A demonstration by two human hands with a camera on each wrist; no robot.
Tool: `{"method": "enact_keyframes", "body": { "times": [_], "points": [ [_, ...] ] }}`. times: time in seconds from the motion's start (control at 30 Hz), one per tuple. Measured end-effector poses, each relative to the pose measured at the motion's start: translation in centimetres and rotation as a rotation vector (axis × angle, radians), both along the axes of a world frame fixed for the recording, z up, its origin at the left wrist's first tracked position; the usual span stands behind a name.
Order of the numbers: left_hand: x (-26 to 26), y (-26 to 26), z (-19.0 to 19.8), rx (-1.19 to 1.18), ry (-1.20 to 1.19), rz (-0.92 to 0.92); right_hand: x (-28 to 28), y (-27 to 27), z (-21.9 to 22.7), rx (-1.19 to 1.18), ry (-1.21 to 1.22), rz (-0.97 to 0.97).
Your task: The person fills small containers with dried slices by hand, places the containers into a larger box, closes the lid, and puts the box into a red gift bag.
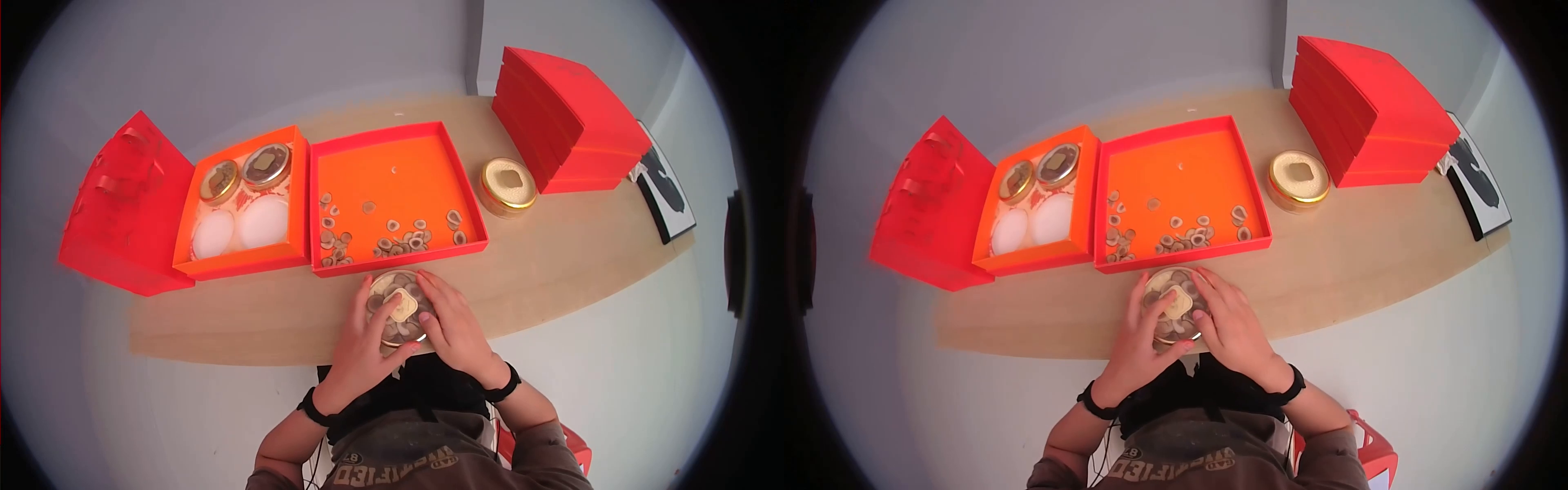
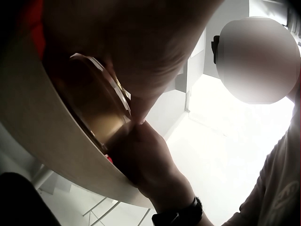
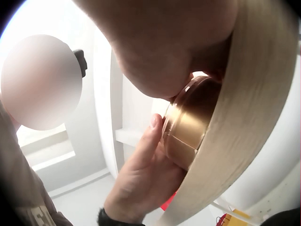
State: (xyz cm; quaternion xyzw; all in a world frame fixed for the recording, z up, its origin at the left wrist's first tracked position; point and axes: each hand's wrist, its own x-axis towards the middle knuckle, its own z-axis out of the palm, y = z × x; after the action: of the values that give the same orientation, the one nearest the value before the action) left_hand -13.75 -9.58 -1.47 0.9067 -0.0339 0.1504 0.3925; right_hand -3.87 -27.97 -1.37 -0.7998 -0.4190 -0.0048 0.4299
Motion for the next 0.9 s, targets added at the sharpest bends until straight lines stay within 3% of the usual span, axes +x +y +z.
{"method": "enact_keyframes", "body": {
  "times": [0.1,0.17,0.3,0.43,0.57,0.63,0.7,0.8,0.9],
  "points": [
    [-0.1,0.0,-0.6,-0.091,-0.006,-0.002,0.1,0.0,-0.6,0.084,0.135,0.027],
    [-0.4,-0.3,-0.4,-0.097,-0.037,0.002,-0.1,0.0,-1.2,0.360,0.577,0.095],
    [-0.9,-1.2,0.3,-0.107,-0.100,0.003,-0.3,-0.5,-1.6,0.421,0.552,0.174],
    [-1.4,-1.0,-0.5,-0.230,-0.137,0.006,-0.6,-0.6,-1.8,0.574,0.693,0.214],
    [-1.6,-1.0,-0.8,-0.407,-0.144,0.013,-1.1,-0.4,-1.8,0.640,0.724,0.188],
    [-1.6,-1.1,-0.8,-0.319,-0.139,0.048,-1.2,-0.2,-1.8,0.688,0.759,0.110],
    [-1.3,-1.9,-1.3,-1.054,-0.101,-0.032,-1.4,0.3,-1.6,0.697,0.763,0.095],
    [-1.7,-1.7,-0.2,-1.271,-0.027,0.029,-1.9,0.5,-1.5,0.696,0.772,0.044],
    [-1.7,-1.0,-0.7,-1.192,-0.016,-0.046,-2.0,0.6,-0.4,0.668,0.749,0.013]
  ]
}}
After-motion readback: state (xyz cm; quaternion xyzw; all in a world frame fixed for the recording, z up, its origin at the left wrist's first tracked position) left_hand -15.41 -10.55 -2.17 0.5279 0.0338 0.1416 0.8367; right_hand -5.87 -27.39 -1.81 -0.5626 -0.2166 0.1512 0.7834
